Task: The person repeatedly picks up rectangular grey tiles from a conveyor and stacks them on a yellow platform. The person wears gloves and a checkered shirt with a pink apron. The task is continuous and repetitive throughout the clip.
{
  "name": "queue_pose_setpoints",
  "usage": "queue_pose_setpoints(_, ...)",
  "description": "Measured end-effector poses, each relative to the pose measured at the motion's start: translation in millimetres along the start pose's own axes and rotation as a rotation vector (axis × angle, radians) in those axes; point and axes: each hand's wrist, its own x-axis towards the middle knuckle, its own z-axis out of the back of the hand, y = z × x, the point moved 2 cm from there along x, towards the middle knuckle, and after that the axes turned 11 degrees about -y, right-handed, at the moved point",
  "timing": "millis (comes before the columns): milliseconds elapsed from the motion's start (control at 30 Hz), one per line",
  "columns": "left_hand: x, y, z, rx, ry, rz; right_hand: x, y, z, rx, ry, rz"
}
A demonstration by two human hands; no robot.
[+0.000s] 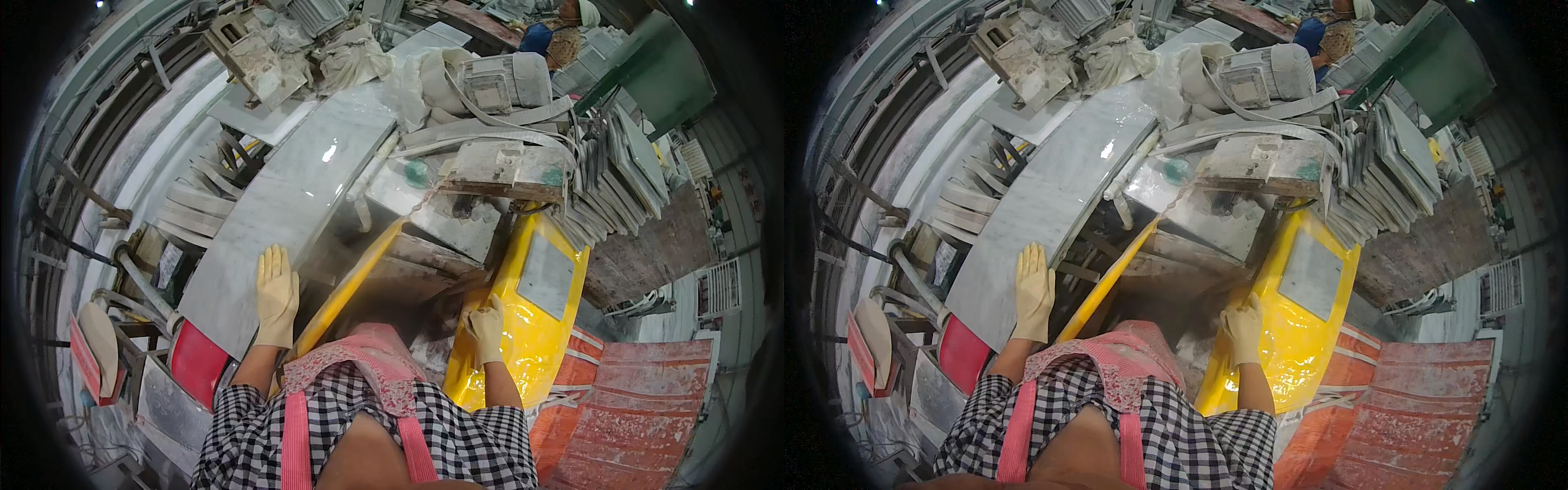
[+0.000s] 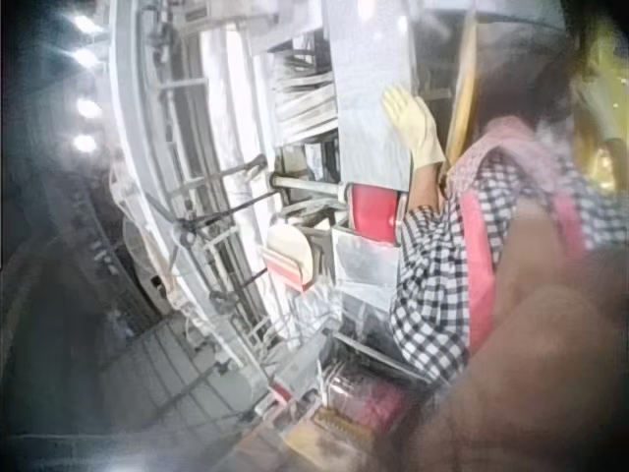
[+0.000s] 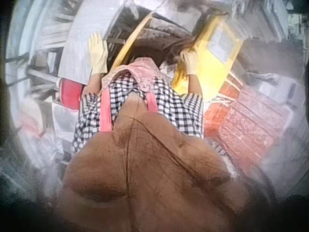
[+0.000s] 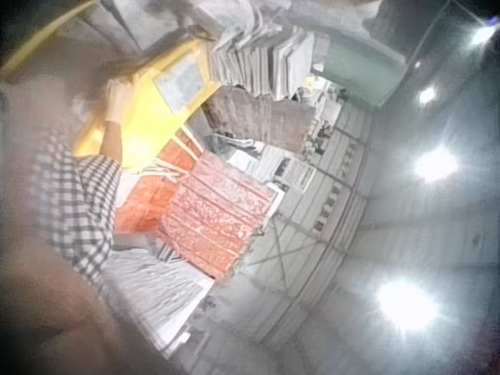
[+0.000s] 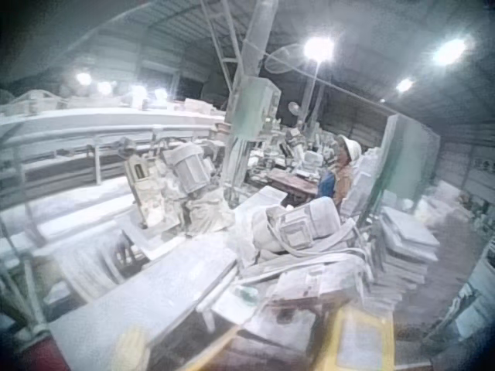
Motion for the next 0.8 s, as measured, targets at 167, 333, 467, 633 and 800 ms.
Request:
queue_pose_setpoints(167,-0.1,-1.6,1.5,-0.022,-0.032,-0.009,-2.7,-1.0,-2.5,0.04,-0.102,0.032)
queue_pose_setpoints(333,0.2,-2.0,0.4,0.01,-0.026,-0.007,-0.7,0.8,-3.0,0.03,-0.113,0.023)
queue_pose_setpoints(467,0.7,-1.9,-0.2,0.004,-0.012,0.0,-0.6,0.1,-4.2,-0.004,-0.032,-0.015)
queue_pose_setpoints(633,1.5,-1.7,0.7,0.008,-0.016,-0.013,-3.4,-0.5,-5.1,-0.014,-0.051,0.035)
queue_pose_setpoints(800,0.1,-1.6,0.7,0.018,0.01,0.002,-2.3,-2.4,-9.4,0.269,-0.064,-0.24)
